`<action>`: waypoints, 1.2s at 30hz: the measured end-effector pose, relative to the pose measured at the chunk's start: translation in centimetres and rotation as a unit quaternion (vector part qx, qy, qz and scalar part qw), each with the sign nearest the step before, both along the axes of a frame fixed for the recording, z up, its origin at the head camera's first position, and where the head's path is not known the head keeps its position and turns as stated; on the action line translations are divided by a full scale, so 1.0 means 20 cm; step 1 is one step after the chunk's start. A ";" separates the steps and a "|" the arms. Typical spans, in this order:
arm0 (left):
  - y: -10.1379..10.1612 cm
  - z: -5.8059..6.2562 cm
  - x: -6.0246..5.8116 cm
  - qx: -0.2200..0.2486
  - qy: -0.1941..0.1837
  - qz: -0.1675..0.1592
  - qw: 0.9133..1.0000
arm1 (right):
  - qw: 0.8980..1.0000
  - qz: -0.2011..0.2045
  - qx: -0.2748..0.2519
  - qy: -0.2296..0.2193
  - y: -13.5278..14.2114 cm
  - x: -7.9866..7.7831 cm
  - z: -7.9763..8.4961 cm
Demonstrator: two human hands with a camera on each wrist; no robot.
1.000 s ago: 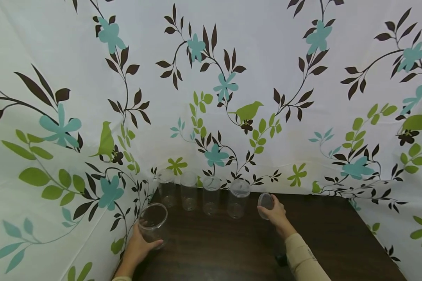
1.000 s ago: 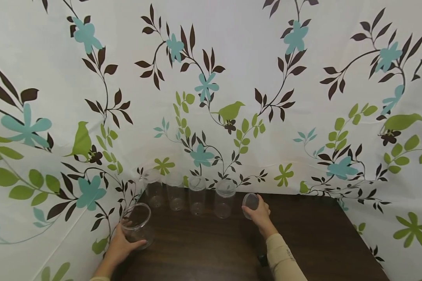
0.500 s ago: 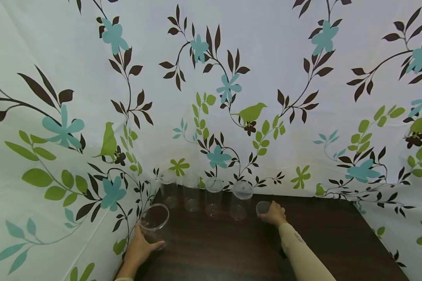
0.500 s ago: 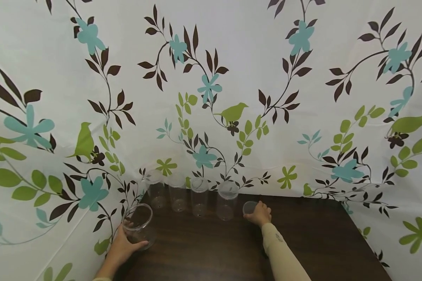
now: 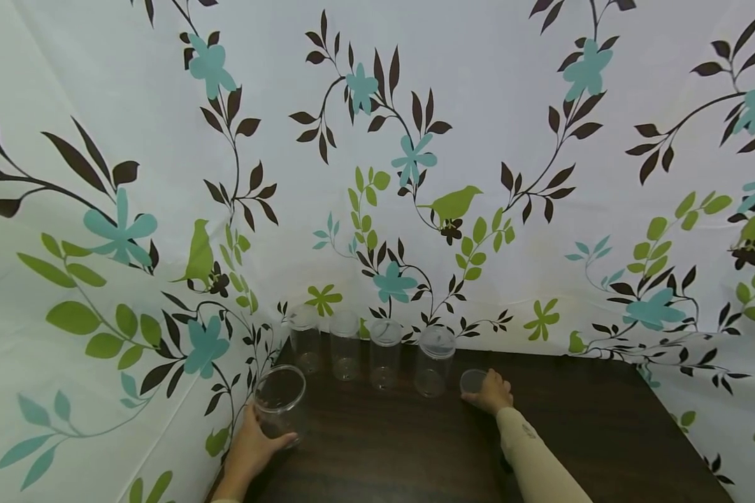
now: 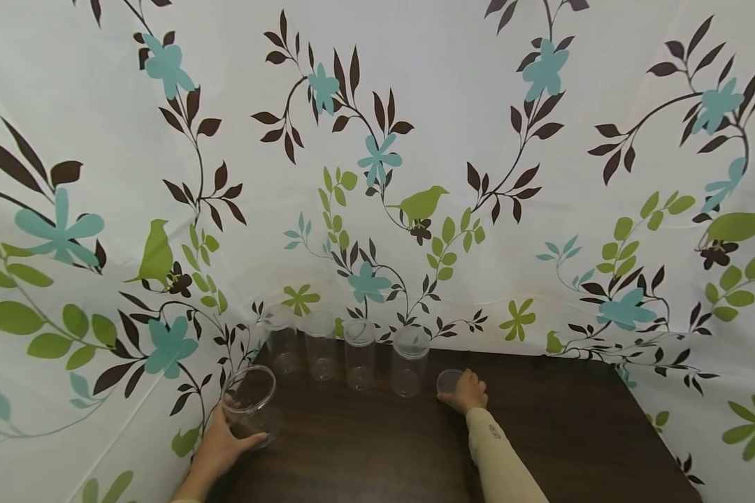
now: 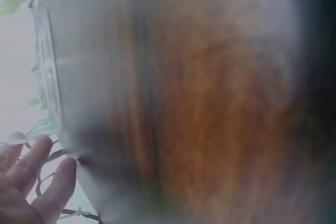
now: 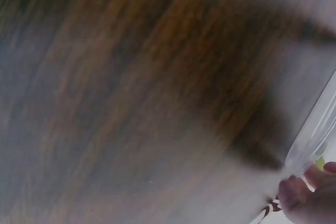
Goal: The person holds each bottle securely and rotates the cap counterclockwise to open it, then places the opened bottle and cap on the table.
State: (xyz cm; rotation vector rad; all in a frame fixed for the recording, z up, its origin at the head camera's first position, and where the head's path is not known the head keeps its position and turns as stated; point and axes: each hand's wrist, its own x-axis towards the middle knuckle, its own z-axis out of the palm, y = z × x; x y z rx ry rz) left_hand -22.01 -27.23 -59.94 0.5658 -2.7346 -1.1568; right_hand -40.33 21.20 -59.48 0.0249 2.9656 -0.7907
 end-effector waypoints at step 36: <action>0.04 0.02 0.02 0.040 0.008 0.007 0.999 | 0.963 0.075 -0.252 0.065 -0.30 0.08 0.05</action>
